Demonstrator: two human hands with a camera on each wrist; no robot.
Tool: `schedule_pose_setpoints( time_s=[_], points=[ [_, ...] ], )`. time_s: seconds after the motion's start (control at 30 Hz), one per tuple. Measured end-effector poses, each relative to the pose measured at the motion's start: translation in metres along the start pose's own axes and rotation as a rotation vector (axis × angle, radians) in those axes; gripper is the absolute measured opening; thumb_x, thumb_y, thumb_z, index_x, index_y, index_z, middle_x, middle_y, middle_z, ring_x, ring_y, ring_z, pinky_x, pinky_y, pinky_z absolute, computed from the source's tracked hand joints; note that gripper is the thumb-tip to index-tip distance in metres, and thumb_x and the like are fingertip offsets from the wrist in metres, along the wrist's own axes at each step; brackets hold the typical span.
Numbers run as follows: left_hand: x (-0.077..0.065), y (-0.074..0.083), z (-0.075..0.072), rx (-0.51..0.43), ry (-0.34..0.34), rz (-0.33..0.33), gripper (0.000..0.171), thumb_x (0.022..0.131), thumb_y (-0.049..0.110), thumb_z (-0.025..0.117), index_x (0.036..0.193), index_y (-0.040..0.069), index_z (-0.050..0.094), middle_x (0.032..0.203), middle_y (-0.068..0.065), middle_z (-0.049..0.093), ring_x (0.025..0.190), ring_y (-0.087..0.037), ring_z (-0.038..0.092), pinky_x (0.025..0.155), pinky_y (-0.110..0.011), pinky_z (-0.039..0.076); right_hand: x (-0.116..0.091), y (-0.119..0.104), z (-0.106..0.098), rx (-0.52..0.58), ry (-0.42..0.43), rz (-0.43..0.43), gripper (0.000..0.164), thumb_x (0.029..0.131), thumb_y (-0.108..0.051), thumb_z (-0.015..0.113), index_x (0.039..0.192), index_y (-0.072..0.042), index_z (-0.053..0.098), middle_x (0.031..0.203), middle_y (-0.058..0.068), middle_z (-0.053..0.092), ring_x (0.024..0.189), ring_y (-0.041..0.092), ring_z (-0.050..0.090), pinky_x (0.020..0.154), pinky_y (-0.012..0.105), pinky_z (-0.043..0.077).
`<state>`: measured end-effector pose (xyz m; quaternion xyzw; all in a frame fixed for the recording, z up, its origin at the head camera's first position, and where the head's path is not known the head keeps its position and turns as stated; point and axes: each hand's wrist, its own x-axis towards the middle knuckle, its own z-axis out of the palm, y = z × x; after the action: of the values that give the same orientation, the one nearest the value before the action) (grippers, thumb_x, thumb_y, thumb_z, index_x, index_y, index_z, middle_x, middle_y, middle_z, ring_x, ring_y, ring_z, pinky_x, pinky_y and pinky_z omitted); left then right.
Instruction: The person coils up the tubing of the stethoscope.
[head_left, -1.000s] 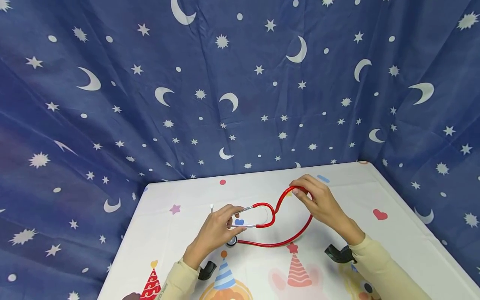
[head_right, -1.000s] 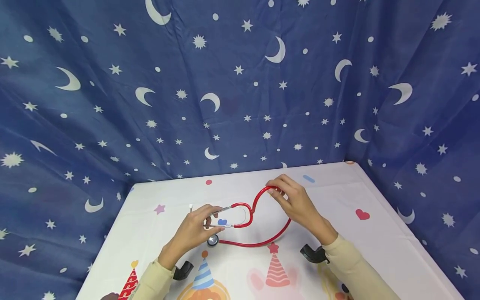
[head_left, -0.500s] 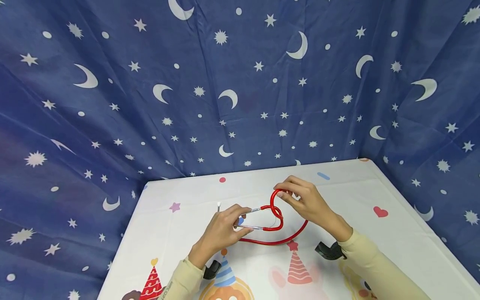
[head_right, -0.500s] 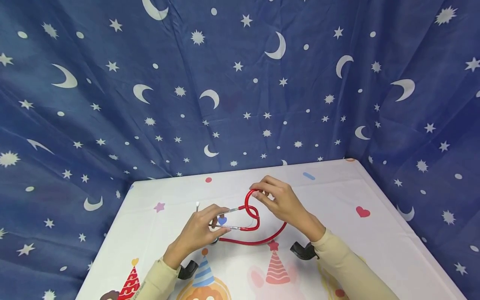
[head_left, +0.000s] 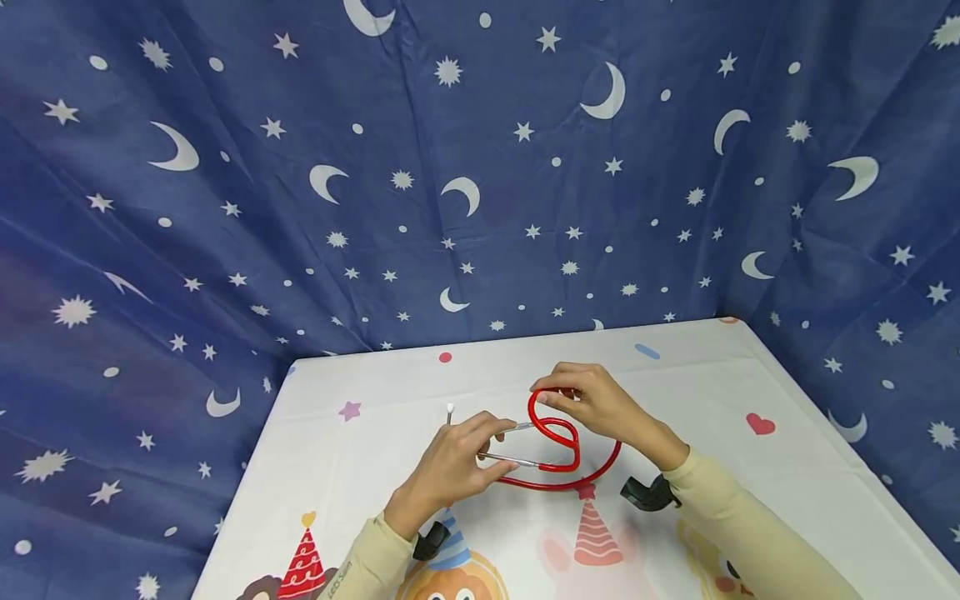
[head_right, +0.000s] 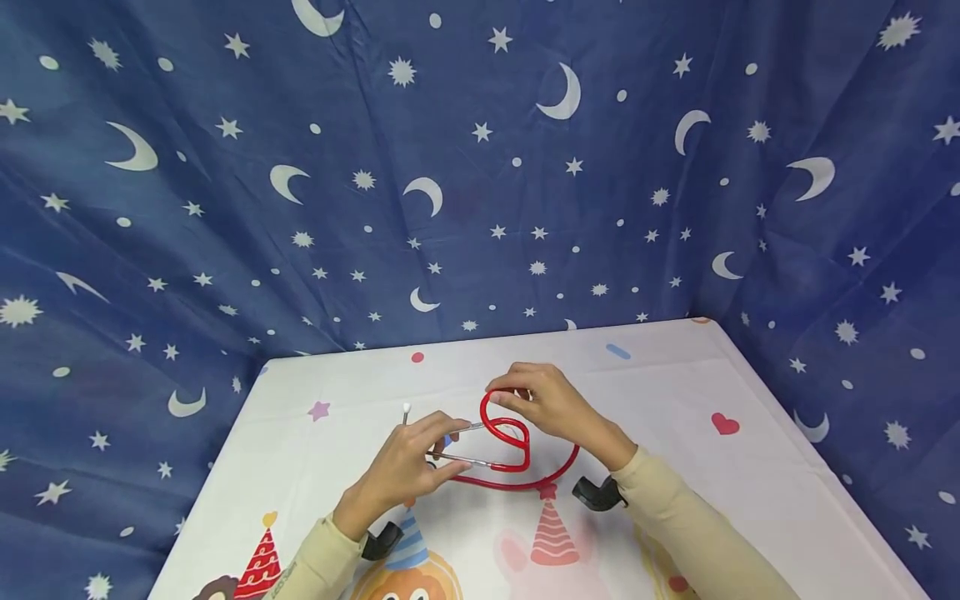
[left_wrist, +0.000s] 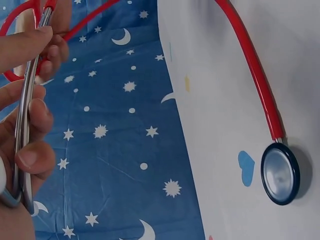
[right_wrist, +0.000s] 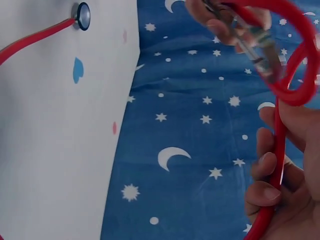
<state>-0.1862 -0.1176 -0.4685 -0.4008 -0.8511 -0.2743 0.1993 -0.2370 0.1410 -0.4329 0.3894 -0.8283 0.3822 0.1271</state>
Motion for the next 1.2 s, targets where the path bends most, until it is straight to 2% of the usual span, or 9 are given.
schedule_pose_setpoints(
  time_s=[0.23, 0.43, 0.57, 0.67, 0.7, 0.83, 0.93, 1.03, 1.2],
  points=[
    [0.001, 0.005, -0.001, -0.008, 0.027, 0.038, 0.044, 0.080, 0.032, 0.082, 0.118, 0.017, 0.067, 0.087, 0.010, 0.061, 0.065, 0.001, 0.052, 0.058, -0.003, 0.038, -0.002, 0.003, 0.005, 0.017, -0.082, 0.078, 0.019, 0.086, -0.019, 0.075, 0.104, -0.018, 0.077, 0.083, -0.013, 0.067, 0.065, 0.001, 0.049, 0.059, 0.019, 0.046],
    [0.002, 0.009, -0.003, -0.034, 0.087, 0.071, 0.044, 0.079, 0.030, 0.083, 0.117, 0.012, 0.068, 0.089, 0.007, 0.064, 0.061, 0.001, 0.052, 0.055, -0.003, 0.035, -0.008, 0.009, 0.010, 0.058, -0.121, 0.130, 0.017, 0.088, -0.013, 0.073, 0.104, -0.016, 0.077, 0.081, -0.010, 0.068, 0.066, 0.001, 0.050, 0.059, 0.019, 0.047],
    [0.002, 0.011, -0.004, -0.028, 0.133, 0.066, 0.045, 0.077, 0.028, 0.084, 0.115, 0.010, 0.068, 0.089, 0.006, 0.064, 0.060, -0.001, 0.050, 0.055, -0.004, 0.033, -0.014, 0.011, 0.016, 0.073, -0.133, 0.156, 0.020, 0.088, -0.011, 0.072, 0.107, -0.015, 0.076, 0.088, -0.007, 0.073, 0.074, 0.005, 0.055, 0.069, 0.022, 0.048],
    [0.002, 0.011, -0.004, -0.022, 0.168, 0.065, 0.046, 0.075, 0.026, 0.085, 0.115, 0.009, 0.068, 0.089, 0.005, 0.065, 0.059, -0.003, 0.050, 0.055, -0.004, 0.032, -0.019, 0.009, 0.022, 0.075, -0.140, 0.192, 0.024, 0.087, -0.009, 0.072, 0.111, -0.014, 0.075, 0.098, -0.002, 0.076, 0.087, 0.012, 0.062, 0.078, 0.024, 0.050],
    [0.002, 0.011, -0.004, -0.024, 0.177, 0.061, 0.046, 0.075, 0.025, 0.086, 0.115, 0.009, 0.067, 0.089, 0.005, 0.065, 0.059, -0.004, 0.050, 0.055, -0.004, 0.032, -0.021, 0.008, 0.023, 0.082, -0.142, 0.218, 0.023, 0.087, -0.008, 0.071, 0.109, -0.014, 0.075, 0.097, 0.000, 0.076, 0.087, 0.014, 0.063, 0.076, 0.025, 0.050],
    [0.001, 0.012, -0.005, -0.046, 0.204, 0.016, 0.049, 0.074, 0.023, 0.086, 0.117, 0.010, 0.066, 0.089, 0.004, 0.065, 0.059, -0.005, 0.050, 0.055, -0.004, 0.033, -0.028, 0.005, 0.031, 0.129, -0.119, 0.355, 0.008, 0.091, -0.011, 0.068, 0.096, -0.010, 0.075, 0.085, 0.003, 0.073, 0.075, 0.016, 0.062, 0.064, 0.024, 0.052],
    [0.001, 0.011, -0.008, -0.062, 0.243, -0.032, 0.051, 0.073, 0.022, 0.087, 0.118, 0.010, 0.066, 0.089, 0.003, 0.064, 0.060, -0.006, 0.051, 0.055, -0.005, 0.035, -0.034, 0.005, 0.037, 0.160, -0.085, 0.424, 0.014, 0.095, -0.023, 0.065, 0.088, -0.012, 0.072, 0.070, 0.000, 0.064, 0.063, 0.011, 0.051, 0.054, 0.022, 0.044],
    [0.002, 0.010, -0.011, -0.070, 0.292, -0.062, 0.051, 0.073, 0.020, 0.087, 0.117, 0.008, 0.066, 0.088, 0.002, 0.064, 0.060, -0.006, 0.052, 0.054, -0.007, 0.036, -0.040, 0.005, 0.043, 0.170, -0.075, 0.430, 0.018, 0.097, -0.028, 0.062, 0.087, -0.016, 0.071, 0.065, -0.002, 0.057, 0.058, 0.008, 0.046, 0.051, 0.021, 0.038],
    [0.001, 0.009, -0.015, -0.052, 0.339, -0.135, 0.048, 0.074, 0.021, 0.087, 0.117, 0.009, 0.067, 0.087, 0.002, 0.063, 0.060, -0.006, 0.052, 0.053, -0.010, 0.037, -0.049, 0.001, 0.051, 0.155, -0.075, 0.377, 0.015, 0.100, -0.026, 0.058, 0.091, -0.020, 0.068, 0.069, -0.003, 0.059, 0.057, 0.003, 0.043, 0.051, 0.020, 0.039]
  ],
)
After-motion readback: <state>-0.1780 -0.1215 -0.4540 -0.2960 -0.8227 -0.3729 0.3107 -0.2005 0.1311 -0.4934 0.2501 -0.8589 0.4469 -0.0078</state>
